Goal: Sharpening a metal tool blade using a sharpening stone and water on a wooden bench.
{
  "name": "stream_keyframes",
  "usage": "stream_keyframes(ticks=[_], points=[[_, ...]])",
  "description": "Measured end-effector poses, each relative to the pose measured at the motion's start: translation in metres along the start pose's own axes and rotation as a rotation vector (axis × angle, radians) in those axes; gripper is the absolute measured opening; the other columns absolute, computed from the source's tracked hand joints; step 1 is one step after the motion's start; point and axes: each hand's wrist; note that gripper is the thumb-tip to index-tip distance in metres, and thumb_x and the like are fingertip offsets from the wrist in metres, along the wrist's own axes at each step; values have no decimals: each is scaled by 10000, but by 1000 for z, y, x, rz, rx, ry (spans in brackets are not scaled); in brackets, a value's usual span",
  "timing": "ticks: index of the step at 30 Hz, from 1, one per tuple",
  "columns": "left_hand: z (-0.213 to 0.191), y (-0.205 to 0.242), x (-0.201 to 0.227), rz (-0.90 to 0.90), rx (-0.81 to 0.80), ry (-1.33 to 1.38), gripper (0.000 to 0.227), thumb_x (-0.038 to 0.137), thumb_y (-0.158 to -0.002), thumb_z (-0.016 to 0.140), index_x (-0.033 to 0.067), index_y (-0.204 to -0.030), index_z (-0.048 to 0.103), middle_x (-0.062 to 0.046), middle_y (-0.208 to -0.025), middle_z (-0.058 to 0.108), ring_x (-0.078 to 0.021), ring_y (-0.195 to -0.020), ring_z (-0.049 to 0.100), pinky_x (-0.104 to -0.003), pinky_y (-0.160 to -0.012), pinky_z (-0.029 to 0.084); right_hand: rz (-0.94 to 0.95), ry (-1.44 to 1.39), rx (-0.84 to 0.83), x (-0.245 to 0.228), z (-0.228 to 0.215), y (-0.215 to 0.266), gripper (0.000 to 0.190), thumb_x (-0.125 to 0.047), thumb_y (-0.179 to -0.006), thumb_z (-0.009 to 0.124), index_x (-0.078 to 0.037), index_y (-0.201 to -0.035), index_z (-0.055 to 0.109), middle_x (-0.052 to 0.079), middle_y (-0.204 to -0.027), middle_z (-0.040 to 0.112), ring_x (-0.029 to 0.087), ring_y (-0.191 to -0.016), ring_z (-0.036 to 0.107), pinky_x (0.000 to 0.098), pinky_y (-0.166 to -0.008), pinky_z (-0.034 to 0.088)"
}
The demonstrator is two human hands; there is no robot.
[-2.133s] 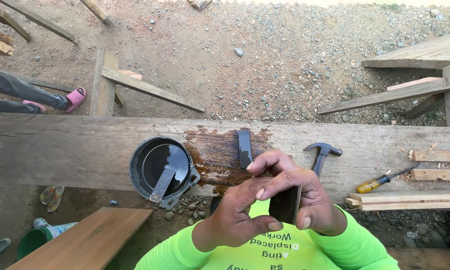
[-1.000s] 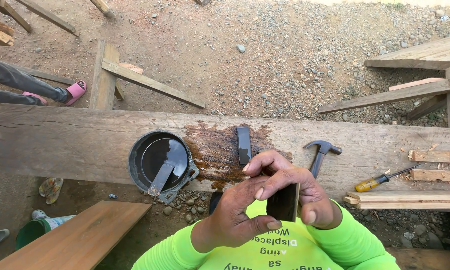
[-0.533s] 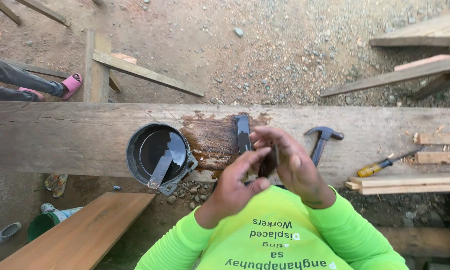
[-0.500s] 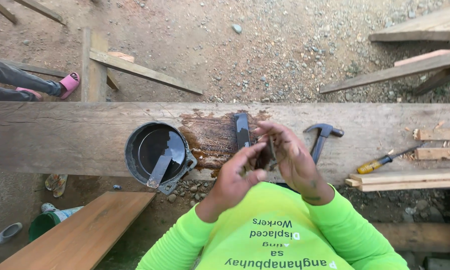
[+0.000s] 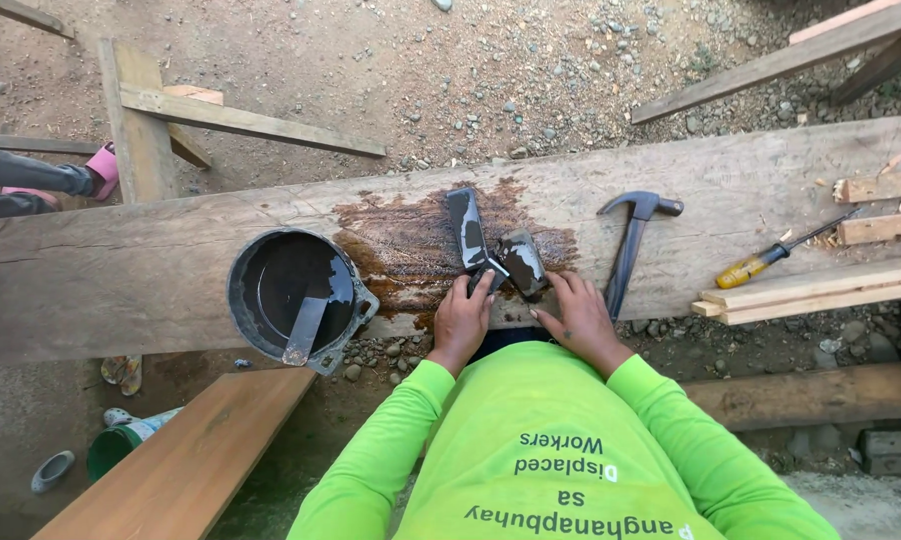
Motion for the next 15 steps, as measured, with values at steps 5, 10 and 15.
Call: stream_keyframes(ticks=[5, 10, 15], points=[[21, -2, -5, 145, 12, -79, 430, 263, -1004, 622, 213, -1430, 597, -228, -1259, 599, -386, -1076, 651, -483, -872, 558, 29, 80, -25, -7, 4, -9, 824, -412, -832, 766, 34, -1447, 448, 221, -1314, 534, 381, -1185, 505, 470, -1033, 395], [31, -6, -2, 188, -10, -104, 442, 243, -991, 631, 219, -1431, 601, -220, -1253, 597, -376, -1078, 644, -481, -902, 547, 39, 117, -41, -5, 12, -15, 832, -429, -834, 757, 34, -1451, 445, 196, -1225, 550, 363, -1127, 523, 459, -1001, 413], [35, -5, -2, 230, -13, -115, 447, 217, -982, 630, 237, -1429, 612, -209, -1268, 599, -367, -1068, 644, -473, -898, 551, 6, 125, 15, -2, 15, -18, 763, -429, -853, 744, 28, -1412, 496, 169, -1175, 558, 343, -1100, 534, 449, -977, 423]])
Point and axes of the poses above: each hand's wrist, its own y-axis away from the middle knuckle, its own z-axis out of the palm, x = y × z
